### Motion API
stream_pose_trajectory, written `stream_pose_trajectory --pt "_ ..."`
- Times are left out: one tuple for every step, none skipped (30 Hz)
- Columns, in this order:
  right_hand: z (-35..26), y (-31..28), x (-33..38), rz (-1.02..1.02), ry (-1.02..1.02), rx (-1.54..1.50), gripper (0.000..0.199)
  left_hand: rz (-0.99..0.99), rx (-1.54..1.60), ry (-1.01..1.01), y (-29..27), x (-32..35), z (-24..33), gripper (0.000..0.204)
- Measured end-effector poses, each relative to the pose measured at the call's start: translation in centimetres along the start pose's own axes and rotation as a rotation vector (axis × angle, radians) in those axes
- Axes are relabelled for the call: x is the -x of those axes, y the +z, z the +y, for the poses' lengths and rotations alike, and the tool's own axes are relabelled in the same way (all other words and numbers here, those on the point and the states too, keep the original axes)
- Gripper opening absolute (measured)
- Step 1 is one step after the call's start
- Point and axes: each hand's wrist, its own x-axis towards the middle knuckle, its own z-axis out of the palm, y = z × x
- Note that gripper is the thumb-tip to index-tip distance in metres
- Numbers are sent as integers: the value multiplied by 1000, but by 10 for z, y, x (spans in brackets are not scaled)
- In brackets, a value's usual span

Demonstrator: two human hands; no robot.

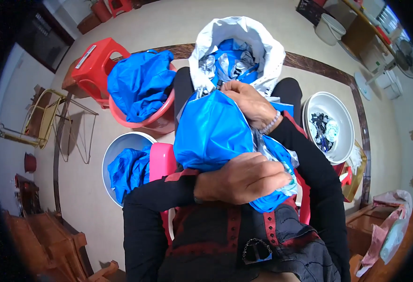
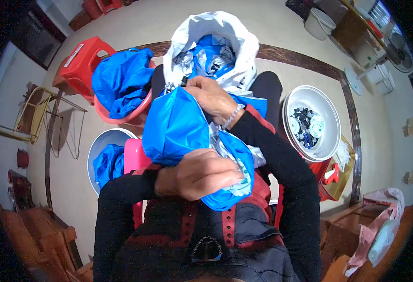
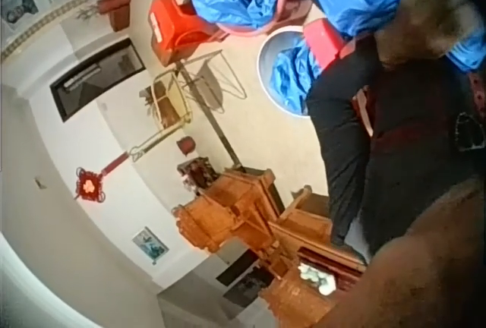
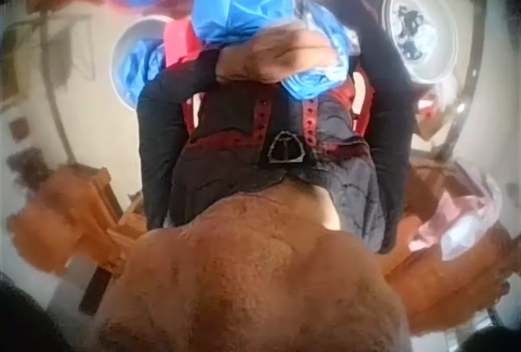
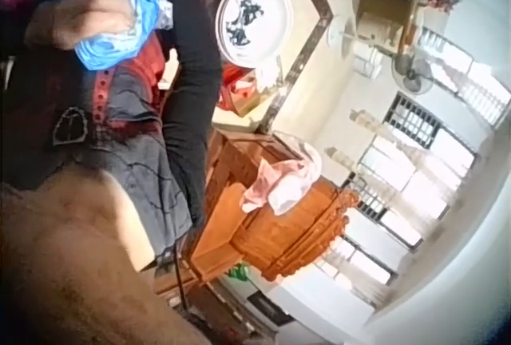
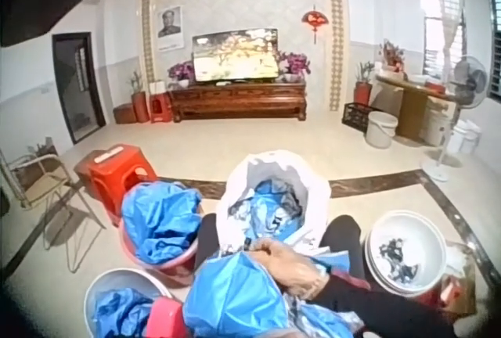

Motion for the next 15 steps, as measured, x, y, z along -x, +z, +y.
stream_pose_trajectory --pt "-2 0 2 -35 20 27 16 -1 -14 7 -1 1 0 35" --pt "-5 2 4 -67 38 56 17 -5 -19 4 -1 2 3 35" --pt "-5 6 6 -73 19 63 17 -8 -25 3 -1 4 4 34" --pt "-6 7 12 -55 -113 169 20 -8 -25 16 1 2 4 34" --pt "-6 9 16 -37 -250 273 22 -8 -39 46 -1 0 4 34" --pt "-8 14 22 -29 -281 287 22 -25 -53 27 -5 -1 5 35" --pt "-11 21 28 5 -356 261 23 -41 -61 14 -8 -3 7 36" --pt "-13 26 32 34 -426 230 24 -60 -68 -6 -11 -3 8 37" --pt "-15 27 33 48 -453 242 24 -62 -72 26 -14 -4 9 37" --pt "-16 27 34 117 -597 306 23 -77 -115 -3 -15 -5 11 37" --pt "-18 27 33 185 -739 369 22 -92 -157 -33 -17 -6 12 38" --pt "-21 26 31 254 -881 429 21 -107 -201 -65 -20 -7 10 38" --pt "-26 24 29 254 -898 431 21 -106 -212 -52 -24 -9 8 38" --pt "-30 18 28 237 -835 325 21 -112 -240 -61 -28 -10 5 37" --pt "-35 9 30 222 -765 221 22 -119 -260 -71 -31 -12 2 36"
